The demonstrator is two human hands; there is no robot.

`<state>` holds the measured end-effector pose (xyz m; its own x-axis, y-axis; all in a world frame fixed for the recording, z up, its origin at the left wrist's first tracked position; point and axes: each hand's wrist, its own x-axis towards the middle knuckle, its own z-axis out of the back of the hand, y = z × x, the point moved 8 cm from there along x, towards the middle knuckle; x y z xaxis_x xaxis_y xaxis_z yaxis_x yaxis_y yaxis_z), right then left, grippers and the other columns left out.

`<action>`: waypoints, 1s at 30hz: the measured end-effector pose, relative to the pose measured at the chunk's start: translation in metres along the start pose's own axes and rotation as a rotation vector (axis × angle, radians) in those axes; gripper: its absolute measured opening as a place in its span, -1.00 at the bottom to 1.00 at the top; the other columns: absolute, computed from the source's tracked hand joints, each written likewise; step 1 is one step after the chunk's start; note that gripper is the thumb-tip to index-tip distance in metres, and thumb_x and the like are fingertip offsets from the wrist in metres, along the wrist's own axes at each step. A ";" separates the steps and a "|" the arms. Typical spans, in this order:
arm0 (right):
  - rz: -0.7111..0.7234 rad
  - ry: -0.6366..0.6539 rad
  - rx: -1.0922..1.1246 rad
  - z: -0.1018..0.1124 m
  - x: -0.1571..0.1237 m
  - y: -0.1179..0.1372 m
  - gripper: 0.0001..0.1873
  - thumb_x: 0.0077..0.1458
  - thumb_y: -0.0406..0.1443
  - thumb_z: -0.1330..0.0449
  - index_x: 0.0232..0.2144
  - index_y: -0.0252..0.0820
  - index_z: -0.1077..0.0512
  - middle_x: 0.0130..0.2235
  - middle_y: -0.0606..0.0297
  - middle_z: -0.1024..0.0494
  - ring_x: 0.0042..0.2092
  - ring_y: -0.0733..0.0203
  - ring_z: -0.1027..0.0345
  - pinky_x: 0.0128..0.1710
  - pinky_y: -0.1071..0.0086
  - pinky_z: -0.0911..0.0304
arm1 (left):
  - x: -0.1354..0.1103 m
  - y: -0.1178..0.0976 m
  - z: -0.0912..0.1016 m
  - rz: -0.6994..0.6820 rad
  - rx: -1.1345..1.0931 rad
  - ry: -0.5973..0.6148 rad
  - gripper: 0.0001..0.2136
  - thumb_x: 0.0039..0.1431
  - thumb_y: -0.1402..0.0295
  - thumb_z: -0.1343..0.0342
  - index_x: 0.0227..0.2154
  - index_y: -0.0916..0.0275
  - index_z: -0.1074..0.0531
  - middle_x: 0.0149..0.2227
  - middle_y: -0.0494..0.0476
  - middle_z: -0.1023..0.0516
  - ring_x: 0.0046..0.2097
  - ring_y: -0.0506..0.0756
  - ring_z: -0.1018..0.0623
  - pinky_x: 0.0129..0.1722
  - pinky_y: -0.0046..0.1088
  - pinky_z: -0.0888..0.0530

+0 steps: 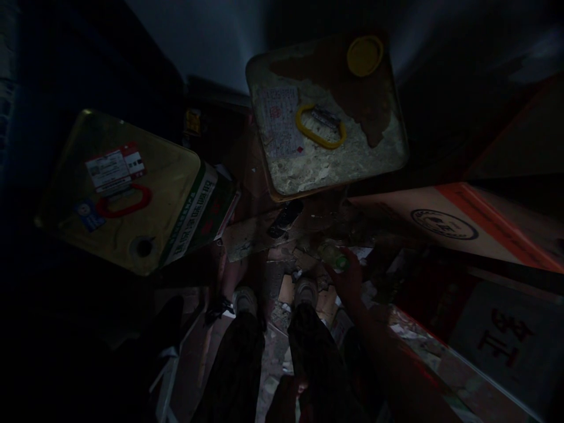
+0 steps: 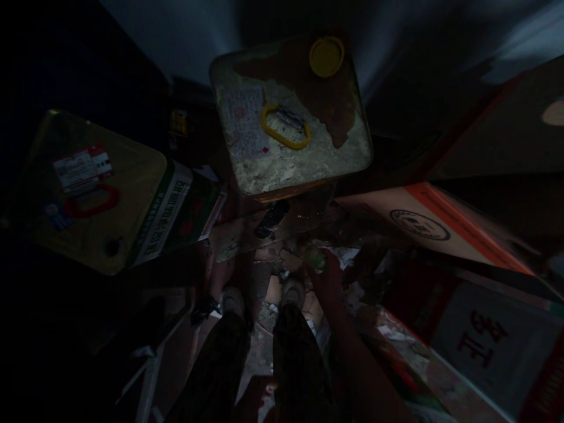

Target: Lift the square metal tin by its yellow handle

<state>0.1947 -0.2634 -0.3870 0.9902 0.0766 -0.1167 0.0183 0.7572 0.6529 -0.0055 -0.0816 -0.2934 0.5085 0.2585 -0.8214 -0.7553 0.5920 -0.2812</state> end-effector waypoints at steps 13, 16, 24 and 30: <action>-0.039 0.061 0.032 -0.006 -0.025 -0.002 -0.38 0.02 -0.06 -0.23 0.08 -0.15 -0.23 0.00 0.08 -0.40 -0.03 -0.03 -0.33 -0.05 0.10 -0.30 | 0.078 -0.019 0.001 -0.067 0.066 0.022 -0.74 0.29 0.20 0.06 -0.11 0.16 -0.43 -0.08 0.14 -0.50 -0.05 0.14 -0.50 -0.07 -0.21 -0.49; -0.024 0.089 0.029 -0.010 -0.025 0.002 -0.39 0.02 -0.05 -0.23 0.08 -0.14 -0.24 0.00 0.09 -0.41 -0.03 -0.03 -0.34 -0.06 0.11 -0.31 | 0.097 -0.030 0.004 -0.074 0.071 0.021 -0.73 0.30 0.20 0.10 -0.11 0.16 -0.43 -0.07 0.14 -0.50 -0.04 0.13 -0.49 -0.06 -0.22 -0.49; 0.002 0.073 -0.013 -0.006 -0.020 0.005 -0.30 0.04 -0.04 -0.20 0.16 -0.20 -0.17 0.06 0.00 -0.33 0.05 -0.07 -0.26 0.02 0.04 -0.24 | 0.092 -0.024 0.011 -0.043 0.052 -0.008 -0.73 0.31 0.21 0.12 -0.12 0.17 -0.43 -0.05 0.14 -0.48 -0.06 0.11 -0.49 -0.08 -0.25 -0.50; -0.001 0.079 -0.045 -0.008 -0.021 0.001 -0.26 0.04 -0.05 -0.20 0.20 -0.16 -0.11 0.08 0.00 -0.30 0.01 -0.07 -0.27 -0.03 0.01 -0.26 | 0.066 -0.006 0.021 -0.007 0.025 -0.043 -0.74 0.28 0.20 0.06 -0.15 0.19 -0.45 -0.12 0.13 -0.52 -0.10 0.11 -0.51 -0.11 -0.26 -0.51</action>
<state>0.1729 -0.2591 -0.3903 0.9760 0.1257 -0.1776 0.0115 0.7853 0.6190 0.0409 -0.0517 -0.3352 0.5312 0.2865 -0.7973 -0.7414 0.6126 -0.2738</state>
